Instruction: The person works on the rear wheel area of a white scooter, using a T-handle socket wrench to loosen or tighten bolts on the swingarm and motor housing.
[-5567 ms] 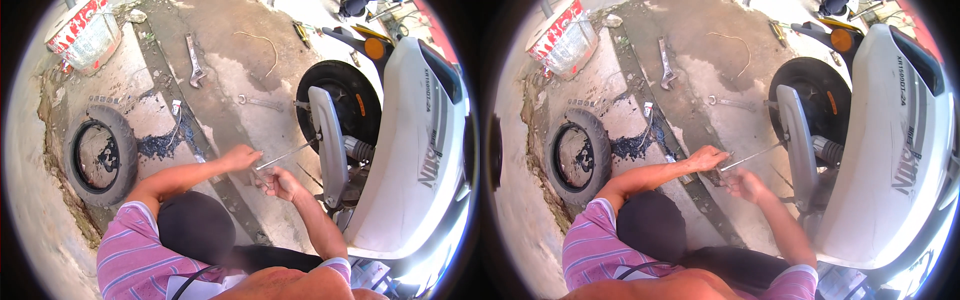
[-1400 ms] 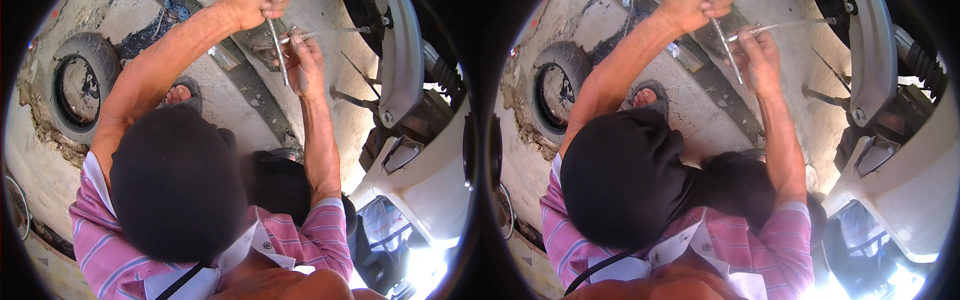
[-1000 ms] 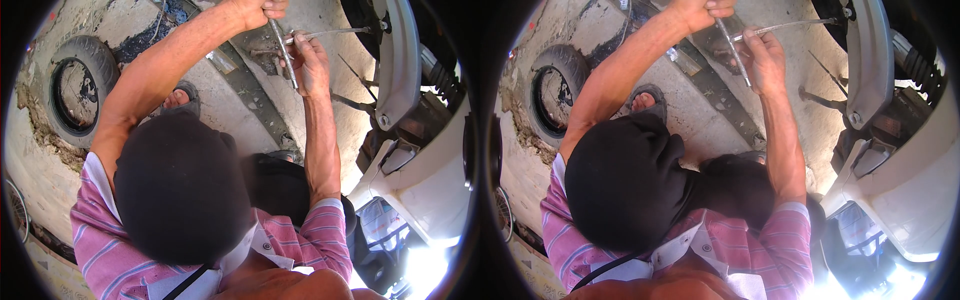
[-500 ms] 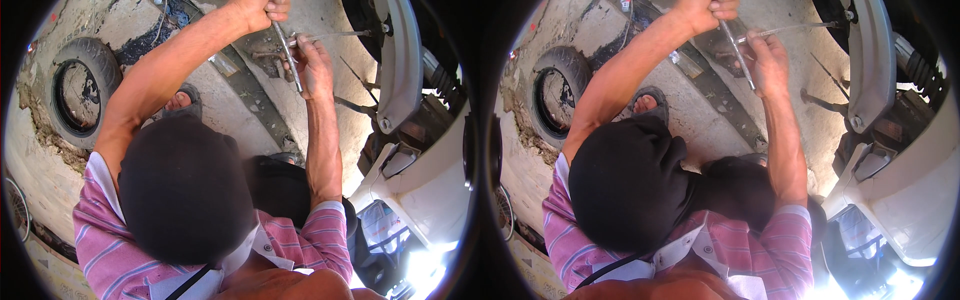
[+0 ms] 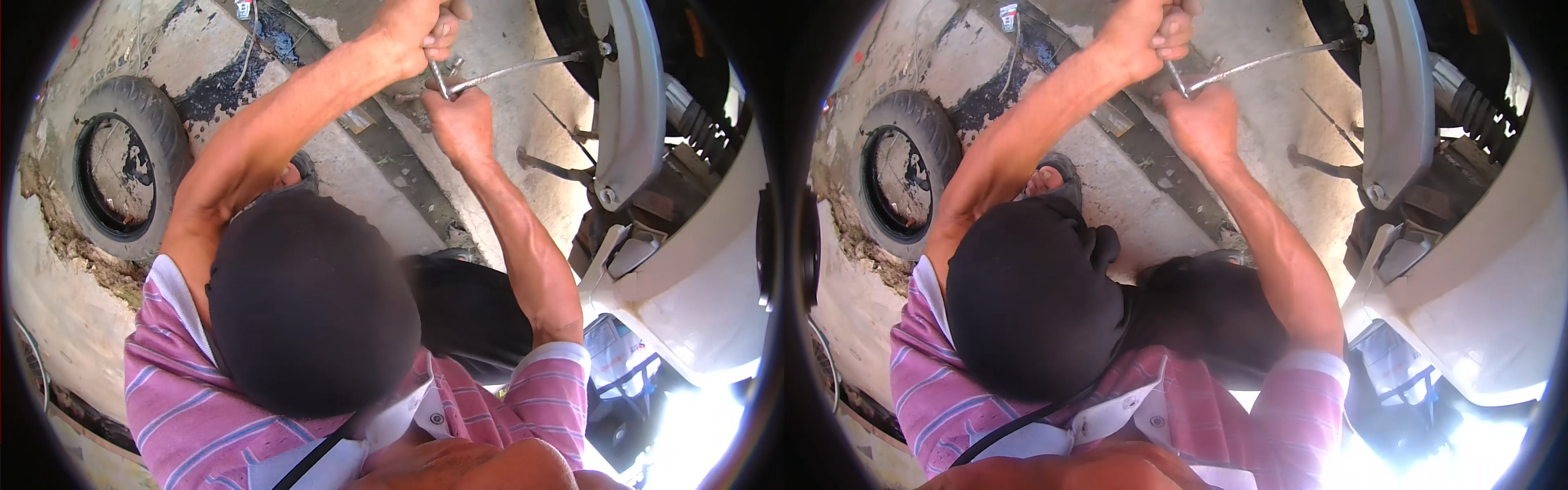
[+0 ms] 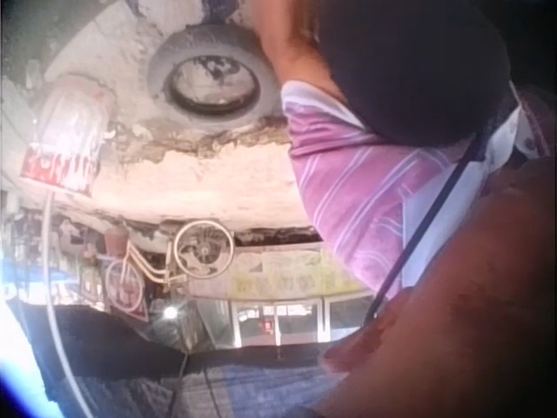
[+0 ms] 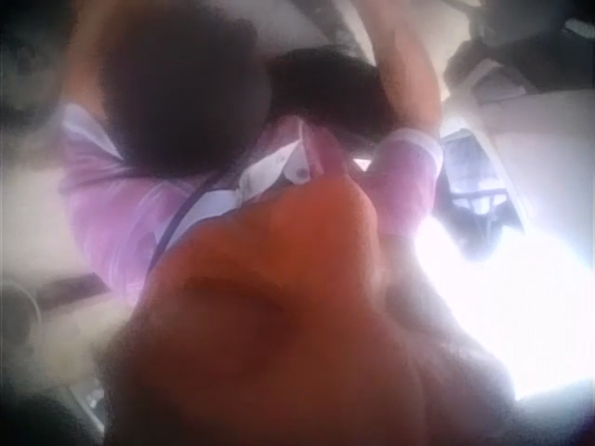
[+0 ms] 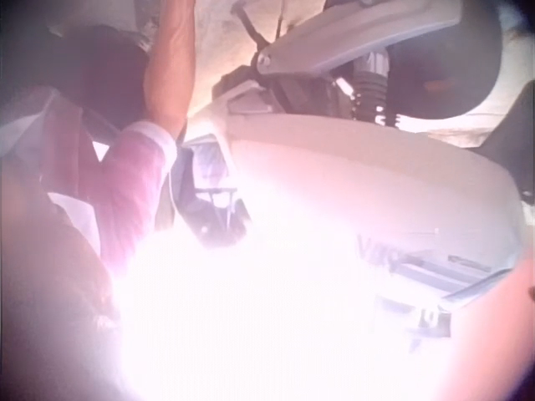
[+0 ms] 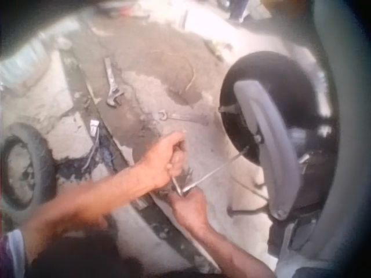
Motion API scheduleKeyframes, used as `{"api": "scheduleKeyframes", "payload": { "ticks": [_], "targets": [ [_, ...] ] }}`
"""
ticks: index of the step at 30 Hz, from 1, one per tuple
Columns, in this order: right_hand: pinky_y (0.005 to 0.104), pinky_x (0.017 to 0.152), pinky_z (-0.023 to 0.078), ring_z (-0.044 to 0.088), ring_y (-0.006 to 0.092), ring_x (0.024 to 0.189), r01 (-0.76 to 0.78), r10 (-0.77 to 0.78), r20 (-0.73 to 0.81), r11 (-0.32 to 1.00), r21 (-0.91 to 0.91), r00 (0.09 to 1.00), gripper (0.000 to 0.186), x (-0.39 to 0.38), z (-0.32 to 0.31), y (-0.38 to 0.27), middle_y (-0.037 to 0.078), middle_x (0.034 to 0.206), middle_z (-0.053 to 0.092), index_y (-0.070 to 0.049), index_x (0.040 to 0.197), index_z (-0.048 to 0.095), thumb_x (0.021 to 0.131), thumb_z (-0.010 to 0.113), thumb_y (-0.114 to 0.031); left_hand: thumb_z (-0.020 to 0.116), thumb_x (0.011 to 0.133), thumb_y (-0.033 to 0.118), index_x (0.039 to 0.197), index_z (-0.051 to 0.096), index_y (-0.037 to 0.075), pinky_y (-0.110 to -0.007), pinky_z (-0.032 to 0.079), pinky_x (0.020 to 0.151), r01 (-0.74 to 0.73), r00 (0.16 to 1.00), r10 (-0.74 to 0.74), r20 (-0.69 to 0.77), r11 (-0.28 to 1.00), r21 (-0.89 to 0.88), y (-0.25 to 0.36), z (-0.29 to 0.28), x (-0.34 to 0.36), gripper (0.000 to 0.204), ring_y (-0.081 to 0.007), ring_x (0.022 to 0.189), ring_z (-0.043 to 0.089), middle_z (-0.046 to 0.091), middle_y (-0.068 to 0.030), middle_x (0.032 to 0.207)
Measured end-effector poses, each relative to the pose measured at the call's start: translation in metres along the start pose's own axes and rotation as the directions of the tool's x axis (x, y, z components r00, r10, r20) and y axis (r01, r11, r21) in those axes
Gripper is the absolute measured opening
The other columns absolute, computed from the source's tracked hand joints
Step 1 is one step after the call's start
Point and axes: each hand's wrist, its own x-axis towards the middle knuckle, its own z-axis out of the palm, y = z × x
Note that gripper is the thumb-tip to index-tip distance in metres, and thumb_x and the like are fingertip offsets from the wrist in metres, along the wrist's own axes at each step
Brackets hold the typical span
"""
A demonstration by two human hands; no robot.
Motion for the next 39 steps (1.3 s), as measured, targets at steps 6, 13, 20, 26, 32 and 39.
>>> {"api": "scheduleKeyframes", "payload": {
  "ticks": [6,13,20,26,32,39],
  "targets": [
    [0.0368,0.070,0.053,0.070,0.0233,0.072,-0.083,0.081,-0.046,0.995,-0.051,0.996,0.030,-0.004,0.002,-0.012,0.015,0.074,0.071,0.000,0.100,0.072,0.079,0.066,-0.021,0.059,0.091,0.028,0.074,0.050,0.012,-0.028,0.020,0.035,-0.016,0.989,0.017,-0.150,1.000,0.007,-0.001,0.003,-0.001,0.025,-0.0105,0.037,0.028,0.036,0.0027,0.050],
    [0.0401,0.069,0.053,0.070,0.0282,0.072,0.067,-0.068,-0.190,0.998,-0.014,0.979,0.027,0.005,0.023,0.006,0.018,0.076,0.070,0.002,0.097,0.070,0.080,0.065,-0.020,0.058,0.086,0.021,0.070,0.052,0.010,-0.028,0.019,0.036,-0.071,0.986,0.096,-0.138,0.982,0.178,0.007,0.015,-0.016,0.020,-0.0112,0.038,0.029,0.037,0.0023,0.051],
    [0.0398,0.069,0.054,0.070,0.0276,0.070,0.031,-0.036,-0.166,0.999,-0.033,0.985,0.030,0.004,0.020,0.004,0.018,0.076,0.071,0.002,0.099,0.068,0.079,0.067,-0.022,0.061,0.092,0.021,0.076,0.056,0.007,-0.028,0.025,0.038,-0.128,0.988,0.142,-0.054,0.970,0.207,0.002,0.002,-0.011,0.022,-0.0128,0.040,0.033,0.043,-0.0017,0.054],
    [0.0346,0.073,0.051,0.065,0.0176,0.078,0.077,-0.087,0.112,0.993,0.092,0.990,0.042,-0.005,-0.009,0.015,0.009,0.088,0.070,0.003,0.110,0.066,0.086,0.065,-0.032,0.059,0.096,0.025,0.076,0.056,0.008,-0.029,0.027,0.039,-0.073,0.996,0.067,0.064,0.994,0.081,0.008,-0.007,-0.006,0.026,-0.0125,0.039,0.033,0.043,-0.0012,0.052],
    [0.0351,0.080,0.051,0.065,0.0188,0.089,-0.330,0.349,0.026,0.857,0.395,0.937,0.051,0.025,-0.082,0.125,0.010,0.111,0.067,-0.003,0.130,0.056,0.097,0.052,-0.042,0.054,0.098,0.032,0.073,0.057,0.009,-0.029,0.028,0.039,-0.033,0.972,0.037,0.231,0.999,-0.021,0.022,0.005,-0.009,0.034,-0.0121,0.038,0.033,0.041,0.0004,0.049],
    [0.0310,0.065,0.051,0.062,0.0190,0.075,-0.174,0.496,-0.343,0.733,0.658,0.797,0.043,0.030,-0.121,0.139,0.010,0.093,0.064,-0.001,0.123,0.055,0.098,0.058,-0.036,0.053,0.099,0.039,0.072,0.060,0.009,-0.029,0.028,0.036,0.001,0.960,-0.023,0.279,0.997,0.076,0.024,-0.032,0.005,0.041,-0.0127,0.035,0.031,0.041,0.0001,0.048]
  ]
}}
